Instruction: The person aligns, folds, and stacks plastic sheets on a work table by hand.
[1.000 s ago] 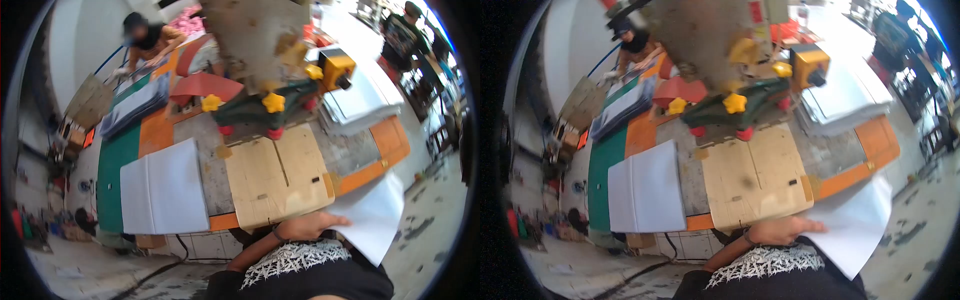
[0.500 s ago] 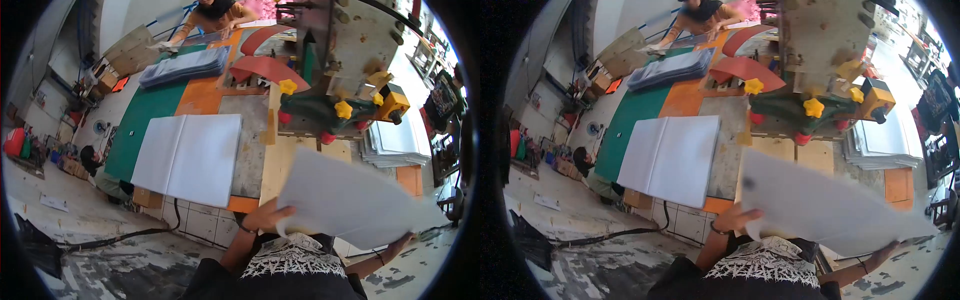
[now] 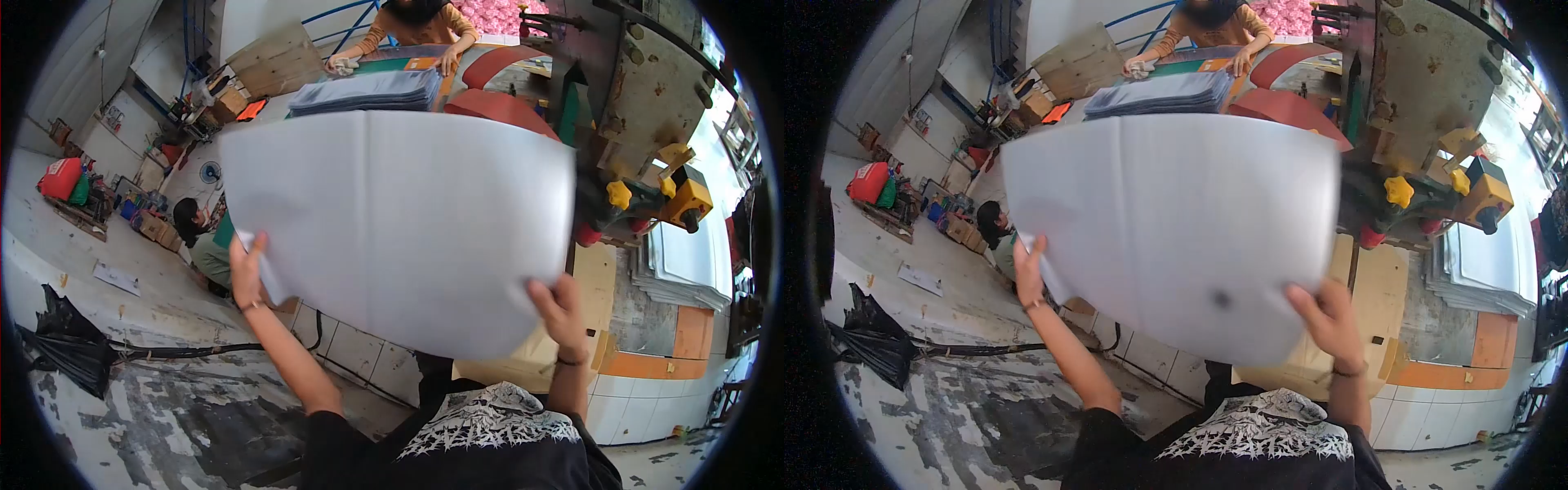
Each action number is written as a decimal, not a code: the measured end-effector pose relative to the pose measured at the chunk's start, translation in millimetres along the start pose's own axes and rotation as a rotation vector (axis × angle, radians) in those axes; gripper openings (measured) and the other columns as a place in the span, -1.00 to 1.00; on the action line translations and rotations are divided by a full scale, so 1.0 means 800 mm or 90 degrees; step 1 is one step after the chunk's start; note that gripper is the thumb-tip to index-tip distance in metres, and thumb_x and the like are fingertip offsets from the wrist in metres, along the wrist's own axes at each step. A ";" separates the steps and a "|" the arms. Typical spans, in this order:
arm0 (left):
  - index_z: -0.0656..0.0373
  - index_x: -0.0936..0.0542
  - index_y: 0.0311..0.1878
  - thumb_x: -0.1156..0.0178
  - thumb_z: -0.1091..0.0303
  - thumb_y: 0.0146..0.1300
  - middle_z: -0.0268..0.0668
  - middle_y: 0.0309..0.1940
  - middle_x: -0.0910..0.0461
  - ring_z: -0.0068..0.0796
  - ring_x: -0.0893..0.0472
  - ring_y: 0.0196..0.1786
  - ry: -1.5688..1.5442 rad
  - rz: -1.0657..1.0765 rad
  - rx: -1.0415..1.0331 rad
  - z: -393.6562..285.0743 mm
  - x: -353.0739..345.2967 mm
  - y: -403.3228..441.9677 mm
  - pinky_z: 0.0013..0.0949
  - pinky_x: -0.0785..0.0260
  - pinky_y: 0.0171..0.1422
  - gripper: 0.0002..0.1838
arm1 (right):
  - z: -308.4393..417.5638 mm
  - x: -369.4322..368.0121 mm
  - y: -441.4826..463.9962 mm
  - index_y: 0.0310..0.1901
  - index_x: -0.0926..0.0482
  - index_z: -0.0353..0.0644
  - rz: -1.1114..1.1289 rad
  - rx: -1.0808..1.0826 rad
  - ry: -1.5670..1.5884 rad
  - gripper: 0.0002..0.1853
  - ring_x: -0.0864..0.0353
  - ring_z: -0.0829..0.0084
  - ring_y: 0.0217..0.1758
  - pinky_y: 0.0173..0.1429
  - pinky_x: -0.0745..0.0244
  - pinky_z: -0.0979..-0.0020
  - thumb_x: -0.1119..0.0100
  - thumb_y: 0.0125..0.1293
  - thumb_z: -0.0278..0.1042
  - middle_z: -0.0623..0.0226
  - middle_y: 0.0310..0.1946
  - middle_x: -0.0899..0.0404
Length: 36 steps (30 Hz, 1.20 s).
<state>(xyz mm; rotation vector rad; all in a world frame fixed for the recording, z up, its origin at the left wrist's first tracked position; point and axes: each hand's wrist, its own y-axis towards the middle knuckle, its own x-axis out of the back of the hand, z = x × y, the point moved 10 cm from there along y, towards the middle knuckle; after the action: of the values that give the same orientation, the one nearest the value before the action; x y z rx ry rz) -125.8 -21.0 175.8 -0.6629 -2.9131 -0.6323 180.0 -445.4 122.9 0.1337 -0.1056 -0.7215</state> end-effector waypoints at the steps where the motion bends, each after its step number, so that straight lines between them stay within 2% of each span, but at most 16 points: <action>1: 0.32 -0.50 0.18 -0.35 0.20 0.33 -0.29 -0.03 -0.63 -0.47 -0.57 -0.07 0.002 0.028 -0.010 -0.001 0.010 0.027 -0.34 -0.42 0.08 -0.51 | 0.003 -0.029 0.022 -0.23 -0.62 -0.36 0.004 -0.002 0.023 -0.70 -0.34 0.67 -0.43 -0.35 -0.29 0.53 -0.18 0.47 -0.22 0.53 -0.50 -0.47; 4: 0.34 -0.53 0.14 -0.35 0.20 0.33 -0.25 -0.04 -0.64 -0.49 -0.57 -0.08 0.092 0.083 0.010 0.046 0.037 0.096 -0.32 -0.44 0.06 -0.54 | -0.056 -0.104 0.092 -0.18 -0.57 -0.38 0.014 -0.009 0.014 -0.66 -0.38 0.69 -0.43 -0.35 -0.33 0.50 -0.17 0.48 -0.16 0.51 -0.50 -0.49; 6: 0.35 -0.56 0.08 -0.39 0.18 0.29 -0.20 -0.06 -0.65 -0.49 -0.58 -0.09 0.330 0.078 0.020 0.139 0.077 0.137 -0.33 -0.46 0.06 -0.54 | -0.128 -0.146 0.118 -0.12 -0.54 -0.38 0.040 -0.065 0.077 -0.65 -0.50 0.61 -0.44 -0.32 -0.42 0.44 -0.19 0.47 -0.16 0.41 -0.50 -0.56; 7: 0.38 -0.58 0.04 -0.41 0.13 0.24 -0.03 -0.05 -0.67 -0.29 -0.64 -0.01 0.420 0.055 0.036 0.184 0.087 0.141 -0.23 -0.47 0.13 -0.50 | -0.153 -0.168 0.132 -0.09 -0.52 -0.38 0.054 -0.088 0.109 -0.65 -0.55 0.56 -0.44 -0.31 -0.46 0.41 -0.20 0.46 -0.16 0.36 -0.49 -0.60; 8: 0.37 -0.57 0.11 -0.41 0.07 0.20 0.11 0.00 -0.64 0.02 -0.64 0.10 0.652 -0.029 -0.006 0.247 0.108 0.145 -0.14 -0.47 0.17 -0.42 | -0.172 -0.178 0.138 -0.06 -0.51 -0.38 0.051 -0.067 0.034 -0.65 -0.60 0.49 -0.42 -0.28 -0.50 0.38 -0.20 0.45 -0.17 0.29 -0.47 -0.62; 9: 0.31 -0.38 0.40 -0.28 -0.14 0.25 0.20 0.31 -0.43 0.15 -0.37 0.41 0.678 0.090 0.176 0.274 0.086 0.124 -0.03 -0.24 0.45 -0.17 | -0.194 -0.183 0.136 -0.02 -0.49 -0.38 0.044 -0.048 -0.043 -0.64 -0.64 0.42 -0.41 -0.26 -0.53 0.35 -0.21 0.43 -0.18 0.22 -0.45 -0.64; 10: 0.20 -0.37 0.43 -0.17 -0.24 0.30 0.11 0.37 -0.39 0.14 -0.36 0.42 0.736 0.043 0.217 0.301 0.087 0.104 0.04 -0.17 0.48 -0.18 | -0.205 -0.184 0.135 0.01 -0.48 -0.37 0.034 -0.040 -0.120 -0.63 -0.69 0.35 -0.39 -0.24 -0.56 0.32 -0.22 0.42 -0.19 0.16 -0.44 -0.67; 13: 0.10 -0.44 0.39 -0.10 -0.26 0.33 -0.05 0.31 -0.47 0.03 -0.42 0.36 0.767 -0.119 0.188 0.295 0.078 0.076 0.21 -0.15 0.42 -0.25 | -0.186 -0.177 0.135 0.04 -0.49 -0.37 0.030 -0.035 -0.156 -0.62 -0.72 0.19 -0.35 -0.19 -0.58 0.28 -0.23 0.40 -0.21 0.08 -0.40 -0.68; 14: 0.08 -0.45 0.39 -0.04 -0.30 0.35 -0.05 0.29 -0.47 0.00 -0.43 0.35 0.789 -0.112 0.202 0.297 0.079 0.076 0.17 -0.17 0.42 -0.25 | -0.182 -0.173 0.134 0.05 -0.48 -0.37 0.017 -0.038 -0.152 -0.62 -0.71 0.19 -0.35 -0.19 -0.58 0.27 -0.23 0.39 -0.21 0.10 -0.40 -0.68; 16: 0.09 -0.45 0.39 -0.04 -0.30 0.35 -0.06 0.31 -0.46 0.00 -0.41 0.37 0.790 -0.102 0.213 0.294 0.076 0.075 0.17 -0.17 0.43 -0.25 | -0.176 -0.173 0.130 0.07 -0.48 -0.36 -0.006 -0.048 -0.140 -0.60 -0.69 0.19 -0.36 -0.20 -0.57 0.25 -0.22 0.38 -0.21 0.13 -0.42 -0.67; 19: 0.11 -0.45 0.39 -0.05 -0.28 0.34 -0.10 0.35 -0.41 0.00 -0.35 0.41 0.797 -0.074 0.257 0.288 0.074 0.074 0.16 -0.15 0.45 -0.25 | -0.163 -0.162 0.122 0.11 -0.48 -0.32 -0.085 -0.055 -0.175 -0.57 -0.67 0.20 -0.20 0.02 -0.51 0.21 -0.25 0.29 -0.26 0.18 -0.38 -0.65; 22: 0.11 -0.45 0.38 -0.06 -0.27 0.33 -0.12 0.37 -0.39 -0.01 -0.32 0.43 0.790 -0.061 0.278 0.283 0.069 0.077 0.17 -0.13 0.45 -0.25 | -0.158 -0.160 0.128 0.18 -0.47 -0.26 -0.074 -0.011 -0.314 -0.50 -0.57 0.22 0.05 0.23 -0.34 0.16 -0.25 0.19 -0.32 0.21 -0.24 -0.64; 25: 0.11 -0.46 0.37 -0.07 -0.28 0.32 -0.14 0.36 -0.39 -0.02 -0.31 0.42 0.789 -0.081 0.256 0.283 0.068 0.074 0.19 -0.12 0.45 -0.25 | -0.164 -0.168 0.131 0.21 -0.50 -0.17 -0.024 -0.038 -0.362 -0.46 -0.39 0.10 0.29 0.38 -0.14 0.09 -0.24 0.14 -0.33 0.07 0.03 -0.55; 28: 0.07 -0.46 0.37 -0.06 -0.31 0.31 -0.14 0.34 -0.39 -0.04 -0.32 0.41 0.801 -0.093 0.232 0.283 0.067 0.073 0.19 -0.12 0.43 -0.24 | -0.130 -0.172 0.123 0.21 -0.52 -0.11 -0.088 0.107 -0.488 -0.47 -0.24 -0.07 0.41 0.39 -0.10 0.00 -0.27 0.17 -0.23 -0.14 0.26 -0.35; 31: -0.05 -0.43 0.41 -0.01 -0.36 0.32 -0.16 0.34 -0.38 -0.05 -0.32 0.40 0.816 -0.088 0.252 0.278 0.063 0.075 0.22 -0.11 0.42 -0.24 | -0.129 -0.183 0.124 0.22 -0.54 -0.06 -0.055 0.129 -0.496 -0.46 -0.11 -0.18 0.48 0.42 -0.02 -0.10 -0.28 0.21 -0.09 -0.28 0.40 -0.16; 36: -0.23 -0.36 0.46 0.08 -0.42 0.33 -0.17 0.37 -0.33 -0.03 -0.26 0.43 0.834 -0.079 0.294 0.279 0.055 0.077 0.29 -0.07 0.41 -0.25 | -0.135 -0.184 0.126 0.27 -0.52 -0.03 -0.067 0.116 -0.529 -0.41 -0.11 -0.14 0.50 0.41 -0.01 -0.09 -0.27 0.26 0.04 -0.29 0.44 -0.12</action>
<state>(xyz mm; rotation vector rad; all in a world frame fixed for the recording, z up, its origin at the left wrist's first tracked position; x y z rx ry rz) -137.1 139.4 3.3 0.0502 -1.7326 -0.2029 151.1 -263.8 24.6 0.0049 -0.9653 -0.8354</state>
